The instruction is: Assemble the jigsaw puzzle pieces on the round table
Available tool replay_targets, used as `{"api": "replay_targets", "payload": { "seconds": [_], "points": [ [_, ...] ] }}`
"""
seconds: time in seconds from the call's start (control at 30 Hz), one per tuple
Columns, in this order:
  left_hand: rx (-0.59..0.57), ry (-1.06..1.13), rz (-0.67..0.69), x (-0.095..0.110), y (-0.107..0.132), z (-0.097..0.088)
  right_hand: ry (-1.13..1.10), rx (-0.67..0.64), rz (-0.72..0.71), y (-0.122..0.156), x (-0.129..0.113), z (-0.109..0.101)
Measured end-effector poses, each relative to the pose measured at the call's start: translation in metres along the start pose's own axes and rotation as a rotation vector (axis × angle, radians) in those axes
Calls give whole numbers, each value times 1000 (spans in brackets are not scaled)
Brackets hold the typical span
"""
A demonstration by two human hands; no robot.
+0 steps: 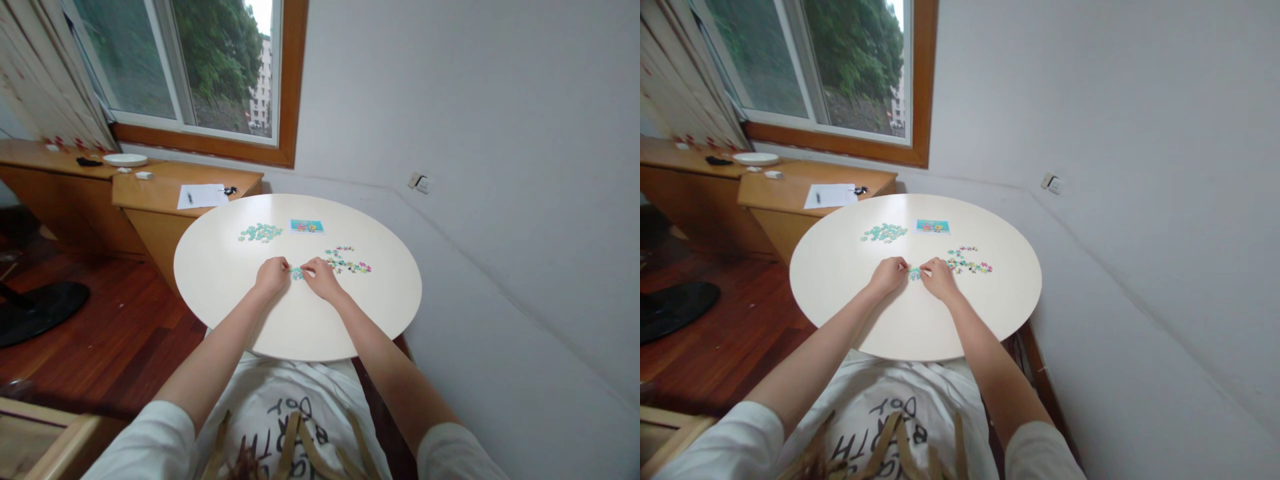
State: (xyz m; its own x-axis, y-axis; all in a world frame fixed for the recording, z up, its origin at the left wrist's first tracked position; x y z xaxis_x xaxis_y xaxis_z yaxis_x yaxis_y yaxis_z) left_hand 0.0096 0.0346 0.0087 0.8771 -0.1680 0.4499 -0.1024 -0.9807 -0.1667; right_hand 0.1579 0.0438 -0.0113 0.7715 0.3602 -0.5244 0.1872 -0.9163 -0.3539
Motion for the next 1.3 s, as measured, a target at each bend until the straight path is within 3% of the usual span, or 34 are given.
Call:
{"api": "replay_targets", "payload": {
  "seconds": [1.3],
  "points": [
    [-32, 48, 13, 1, 0, 0, -3, -20, 55, 1, 1, 0]
  ]
}}
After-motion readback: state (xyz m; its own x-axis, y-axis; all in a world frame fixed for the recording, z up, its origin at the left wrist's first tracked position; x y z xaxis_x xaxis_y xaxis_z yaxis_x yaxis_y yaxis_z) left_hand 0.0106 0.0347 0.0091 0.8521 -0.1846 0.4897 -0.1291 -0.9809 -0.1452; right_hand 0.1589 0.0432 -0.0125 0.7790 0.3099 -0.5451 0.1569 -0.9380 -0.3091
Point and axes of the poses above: each hand's wrist, its own y-axis away from the middle knuckle, its own z-axis out of the palm, x = y × z, the point moved 4 cm from there along -y, towards the middle knuckle, and after that the axes turned 4 degrees about z, right-handed, at the moved point
